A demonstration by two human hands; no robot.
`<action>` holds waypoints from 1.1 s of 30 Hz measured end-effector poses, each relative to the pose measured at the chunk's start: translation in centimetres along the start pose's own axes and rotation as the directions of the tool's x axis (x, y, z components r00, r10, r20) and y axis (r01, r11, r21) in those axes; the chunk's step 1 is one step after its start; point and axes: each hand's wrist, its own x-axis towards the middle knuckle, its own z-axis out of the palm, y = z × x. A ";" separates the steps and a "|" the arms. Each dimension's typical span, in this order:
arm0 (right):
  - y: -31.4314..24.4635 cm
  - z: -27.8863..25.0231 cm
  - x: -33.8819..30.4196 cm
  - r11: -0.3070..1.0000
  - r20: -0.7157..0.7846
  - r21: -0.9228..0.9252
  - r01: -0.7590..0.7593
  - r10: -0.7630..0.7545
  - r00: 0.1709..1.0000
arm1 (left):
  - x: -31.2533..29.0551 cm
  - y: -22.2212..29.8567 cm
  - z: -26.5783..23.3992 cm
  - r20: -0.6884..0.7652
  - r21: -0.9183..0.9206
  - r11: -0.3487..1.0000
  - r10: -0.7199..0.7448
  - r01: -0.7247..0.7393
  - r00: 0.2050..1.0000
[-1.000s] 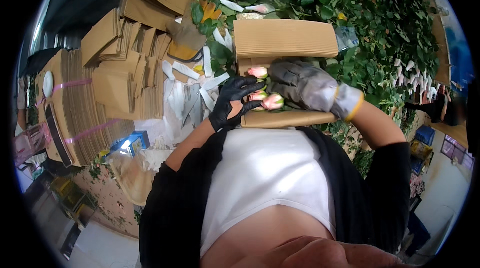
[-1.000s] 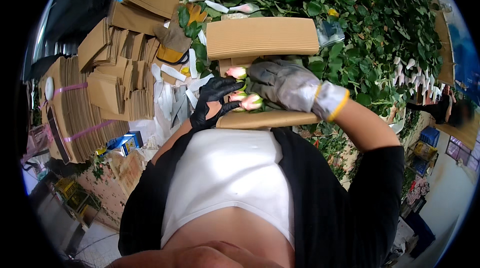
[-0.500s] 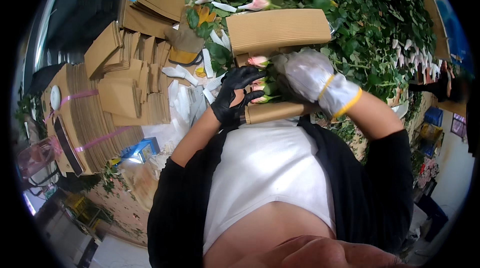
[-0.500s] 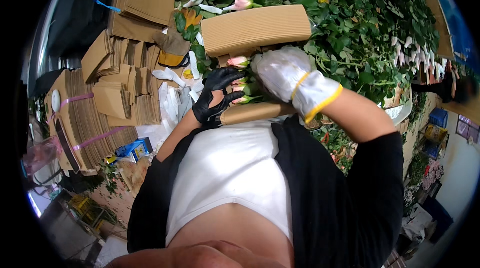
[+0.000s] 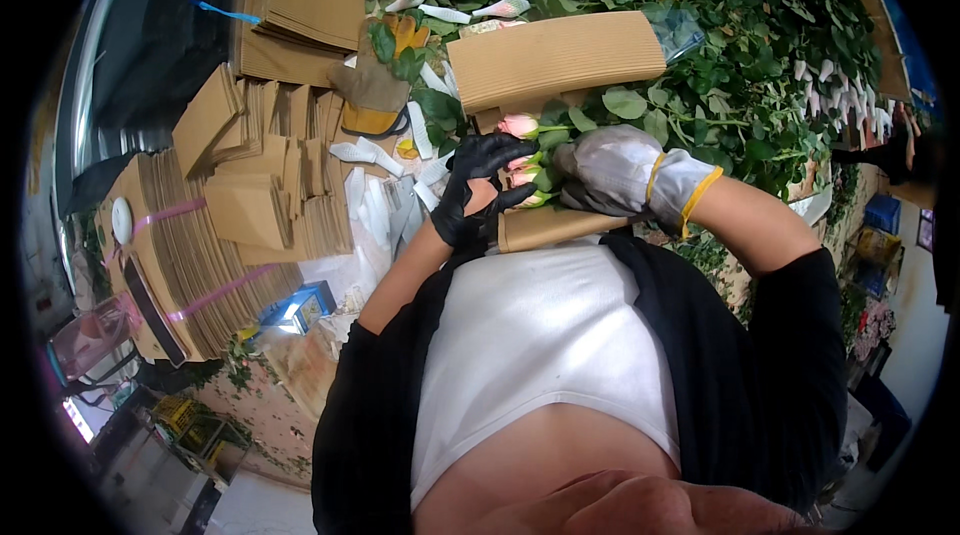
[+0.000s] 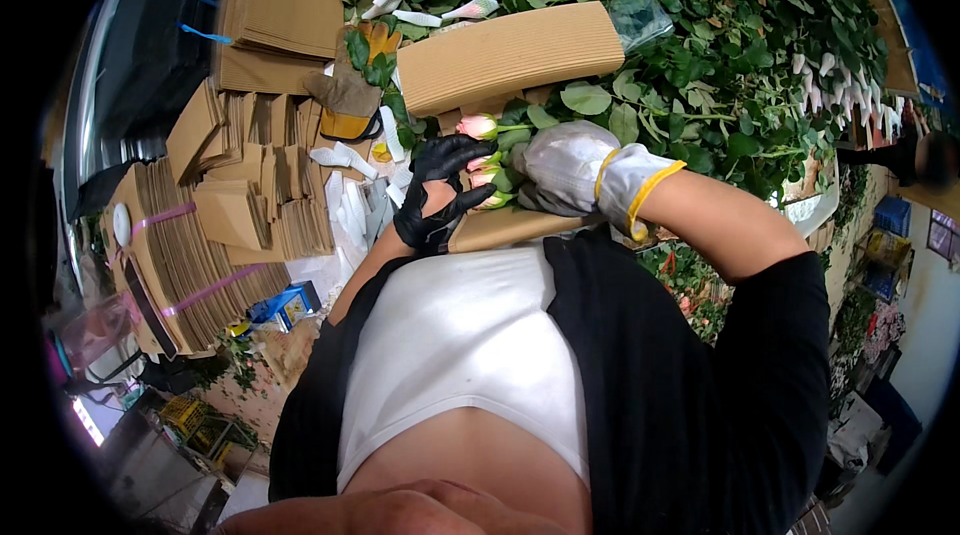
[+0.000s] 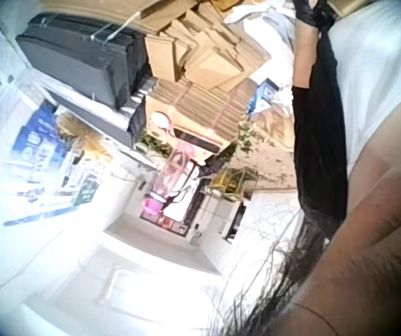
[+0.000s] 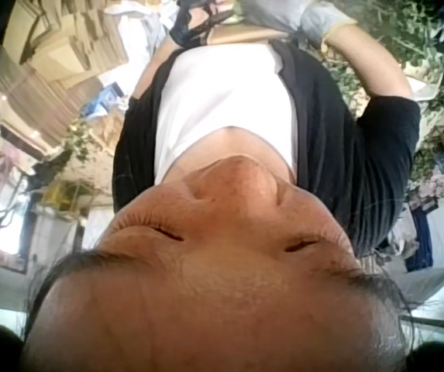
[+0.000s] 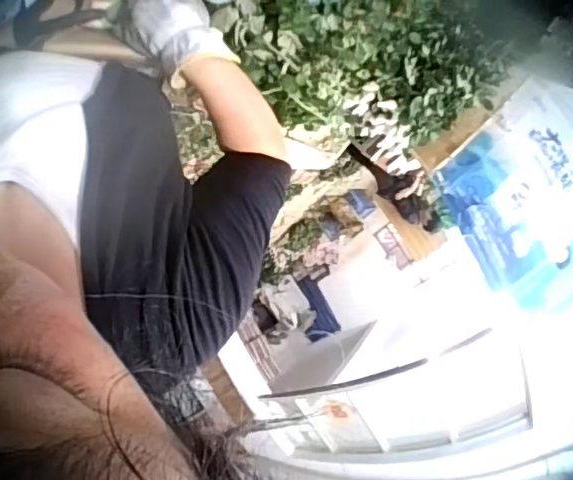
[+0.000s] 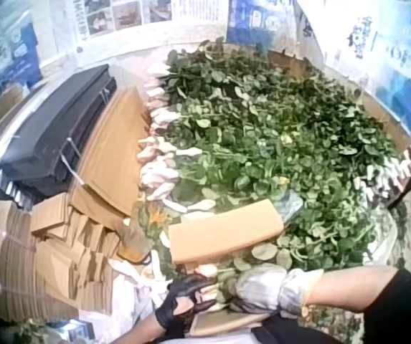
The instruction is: The person places individual rose stems into cardboard sleeves and then uses a handheld tape dispenser to seal the flower bundles.
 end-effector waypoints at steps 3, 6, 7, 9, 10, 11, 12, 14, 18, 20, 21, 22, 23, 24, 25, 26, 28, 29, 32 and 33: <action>0.3 0.7 0.5 0.999 -0.031 -0.035 0.039 -0.040 0.999 | -0.1 -0.2 0.3 -0.034 0.008 1.000 0.029 -0.028 0.999; 0.5 1.2 2.3 0.994 0.138 -0.077 0.073 -0.061 0.989 | -0.3 0.1 0.4 -0.026 0.016 1.000 -0.020 0.020 0.999; 0.9 1.3 2.2 0.992 0.101 -0.038 0.119 -0.114 0.988 | -0.5 0.1 0.7 -0.033 0.035 0.999 -0.032 0.033 0.999; 0.9 0.0 1.8 0.972 0.024 0.025 0.232 -0.233 0.972 | -0.7 0.1 0.7 -0.059 0.049 0.998 -0.031 0.034 0.998; -0.3 -1.4 0.7 0.997 0.101 -0.042 0.069 -0.064 0.993 | -0.6 0.0 0.6 -0.070 0.040 0.999 -0.013 0.016 0.997; -0.5 -1.6 0.6 0.996 0.074 -0.055 0.074 -0.070 0.995 | -0.4 0.1 0.6 -0.078 0.028 1.000 0.009 -0.007 0.997; -0.7 -1.6 0.5 0.995 0.047 -0.068 0.079 -0.076 0.996 | -0.3 0.0 0.5 -0.066 0.016 1.000 0.005 -0.004 0.998; -1.0 -1.1 2.5 0.999 0.297 0.001 -0.039 0.037 0.954 | -0.1 -0.1 0.2 -0.035 -0.005 1.000 -0.004 0.003 0.999; -0.2 2.5 5.9 0.986 0.290 0.101 -0.133 0.098 0.952 | 0.5 -1.1 0.2 0.000 -0.054 0.998 0.034 -0.034 0.999; 0.4 2.4 4.9 1.000 0.263 0.008 -0.018 0.015 0.965 | 0.5 -1.1 0.3 -0.008 -0.016 0.999 0.042 -0.042 0.999; 0.5 2.2 4.5 0.998 0.252 -0.041 0.039 -0.027 0.967 | 0.6 -1.0 0.3 -0.013 0.003 0.999 0.046 -0.046 0.999; 0.7 2.5 5.4 0.995 0.355 0.019 -0.097 0.084 0.931 | 0.5 -1.0 0.4 -0.033 0.003 0.998 0.068 -0.068 0.997; 0.5 2.1 5.0 0.996 0.350 0.021 -0.082 0.069 0.934 | 0.5 -0.8 0.6 -0.047 0.014 0.998 0.064 -0.064 0.997; 0.1 1.2 4.4 0.998 0.347 0.021 -0.064 0.053 0.936 | 0.3 -0.6 0.7 -0.066 0.026 0.998 0.057 -0.056 0.996; -0.1 0.2 3.9 0.999 0.343 0.020 -0.046 0.036 0.938 | 0.1 -0.4 0.9 -0.084 0.038 0.998 0.051 -0.048 0.995; 0.0 -0.4 3.6 1.000 0.353 0.014 -0.017 0.011 0.936 | -0.2 -0.4 1.3 -0.118 0.045 0.998 0.058 -0.053 0.991; 0.4 -1.5 2.9 0.999 0.372 0.004 0.041 -0.040 0.927 | -0.7 -0.5 1.5 -0.122 0.040 0.998 0.042 -0.038 0.992; 0.3 -1.8 2.3 1.000 0.192 -0.016 0.023 -0.019 0.981 | -0.8 -0.6 1.7 -0.132 0.036 0.999 0.027 -0.022 0.991; 0.3 -0.8 1.8 0.999 -0.051 -0.047 -0.015 0.012 0.999 | -1.2 -1.0 1.8 -0.079 0.005 1.000 0.008 -0.007 0.997; 0.3 -0.1 2.2 0.999 -0.091 -0.039 -0.011 0.008 0.996 | -1.0 -1.1 1.7 -0.060 0.008 1.000 0.013 -0.013 0.998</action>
